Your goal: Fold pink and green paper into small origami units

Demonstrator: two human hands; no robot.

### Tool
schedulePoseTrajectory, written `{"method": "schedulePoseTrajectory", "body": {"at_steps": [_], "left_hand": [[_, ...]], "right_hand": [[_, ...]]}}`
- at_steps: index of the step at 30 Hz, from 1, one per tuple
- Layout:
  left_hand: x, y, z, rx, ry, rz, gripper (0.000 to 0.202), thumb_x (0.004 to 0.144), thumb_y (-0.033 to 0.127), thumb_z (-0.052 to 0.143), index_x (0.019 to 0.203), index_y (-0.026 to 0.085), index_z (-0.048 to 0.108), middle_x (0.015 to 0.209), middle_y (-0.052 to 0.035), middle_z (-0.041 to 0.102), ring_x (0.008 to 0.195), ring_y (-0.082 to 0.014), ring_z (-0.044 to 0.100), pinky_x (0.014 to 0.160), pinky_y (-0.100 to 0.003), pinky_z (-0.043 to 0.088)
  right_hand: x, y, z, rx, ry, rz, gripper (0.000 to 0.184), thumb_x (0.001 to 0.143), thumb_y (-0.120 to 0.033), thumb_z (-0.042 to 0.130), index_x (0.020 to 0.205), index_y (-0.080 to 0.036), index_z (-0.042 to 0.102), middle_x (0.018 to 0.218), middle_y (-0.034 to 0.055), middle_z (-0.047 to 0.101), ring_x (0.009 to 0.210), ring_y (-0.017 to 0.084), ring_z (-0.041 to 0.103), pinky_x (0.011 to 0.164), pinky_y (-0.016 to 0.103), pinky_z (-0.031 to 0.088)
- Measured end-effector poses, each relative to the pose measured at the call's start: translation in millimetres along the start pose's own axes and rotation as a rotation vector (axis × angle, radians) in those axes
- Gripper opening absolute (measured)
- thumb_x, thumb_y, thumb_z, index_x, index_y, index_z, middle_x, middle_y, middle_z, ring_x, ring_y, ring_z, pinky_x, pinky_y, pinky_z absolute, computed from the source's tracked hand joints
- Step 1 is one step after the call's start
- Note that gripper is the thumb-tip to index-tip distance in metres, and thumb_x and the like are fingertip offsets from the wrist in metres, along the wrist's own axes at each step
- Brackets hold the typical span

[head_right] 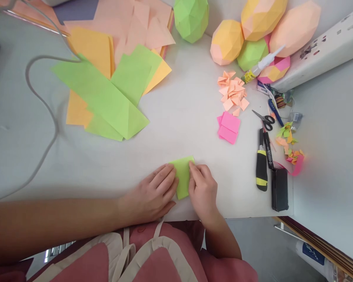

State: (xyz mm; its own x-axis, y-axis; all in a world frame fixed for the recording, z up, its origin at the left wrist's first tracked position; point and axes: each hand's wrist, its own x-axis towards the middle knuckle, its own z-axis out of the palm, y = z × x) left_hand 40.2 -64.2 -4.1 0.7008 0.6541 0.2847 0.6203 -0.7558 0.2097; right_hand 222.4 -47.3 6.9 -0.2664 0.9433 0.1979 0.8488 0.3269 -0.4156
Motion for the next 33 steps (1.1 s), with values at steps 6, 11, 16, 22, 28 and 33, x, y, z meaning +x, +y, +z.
{"method": "schedulePoseTrajectory", "body": {"at_steps": [6,11,16,22,28,33], "left_hand": [[-0.4,0.0,1.2,-0.005,0.015,-0.003,0.046,0.086,0.037,0.049,0.112,0.000,0.060,0.118,-0.0227,0.060,0.116,-0.0381,0.054,0.102,-0.050,0.040],[-0.2,-0.4,0.8,-0.017,0.017,0.008,0.046,0.086,0.038,0.051,0.112,0.000,0.060,0.118,-0.0233,0.060,0.116,-0.0380,0.054,0.102,-0.050,0.040],[0.8,-2.0,-0.2,-0.039,-0.009,0.028,0.044,0.087,0.037,0.051,0.110,0.001,0.061,0.118,-0.0229,0.060,0.118,-0.0367,0.052,0.101,-0.049,0.041],[1.4,-3.1,-1.1,-0.059,-0.037,0.027,0.045,0.087,0.038,0.050,0.111,0.001,0.060,0.120,-0.0232,0.059,0.118,-0.0376,0.052,0.102,-0.049,0.040],[1.7,-3.6,-1.3,-0.056,-0.061,0.033,0.047,0.087,0.038,0.049,0.115,0.001,0.058,0.121,-0.0222,0.058,0.118,-0.0378,0.050,0.102,-0.050,0.038],[5.1,-6.0,-5.3,-0.039,-0.094,0.056,0.047,0.088,0.040,0.048,0.116,0.003,0.058,0.122,-0.0202,0.056,0.118,-0.0383,0.049,0.101,-0.050,0.037]], "right_hand": [[0.9,-0.7,-0.9,-0.003,-0.007,0.000,0.037,0.090,-0.008,0.041,0.117,-0.021,0.063,0.082,0.0035,0.059,0.069,0.012,0.058,0.060,0.024,0.050],[0.7,-0.8,-1.6,0.001,-0.014,0.013,0.038,0.090,-0.009,0.041,0.119,-0.022,0.062,0.082,0.0033,0.059,0.069,0.012,0.058,0.060,0.024,0.050],[0.7,-1.2,-1.1,0.007,-0.015,0.024,0.038,0.090,-0.008,0.041,0.117,-0.021,0.064,0.082,0.0037,0.059,0.069,0.012,0.058,0.060,0.025,0.051],[1.1,-1.8,-0.8,0.011,-0.006,0.035,0.038,0.090,-0.009,0.041,0.116,-0.022,0.064,0.082,0.0035,0.060,0.068,0.012,0.058,0.060,0.025,0.050],[0.9,-1.3,-0.7,0.016,-0.004,0.032,0.038,0.089,-0.007,0.041,0.115,-0.021,0.064,0.082,0.0033,0.059,0.068,0.012,0.057,0.060,0.025,0.050],[0.7,-0.5,0.0,0.012,-0.002,0.016,0.037,0.089,-0.006,0.042,0.115,-0.020,0.064,0.082,0.0034,0.059,0.068,0.012,0.057,0.061,0.025,0.049]]}}
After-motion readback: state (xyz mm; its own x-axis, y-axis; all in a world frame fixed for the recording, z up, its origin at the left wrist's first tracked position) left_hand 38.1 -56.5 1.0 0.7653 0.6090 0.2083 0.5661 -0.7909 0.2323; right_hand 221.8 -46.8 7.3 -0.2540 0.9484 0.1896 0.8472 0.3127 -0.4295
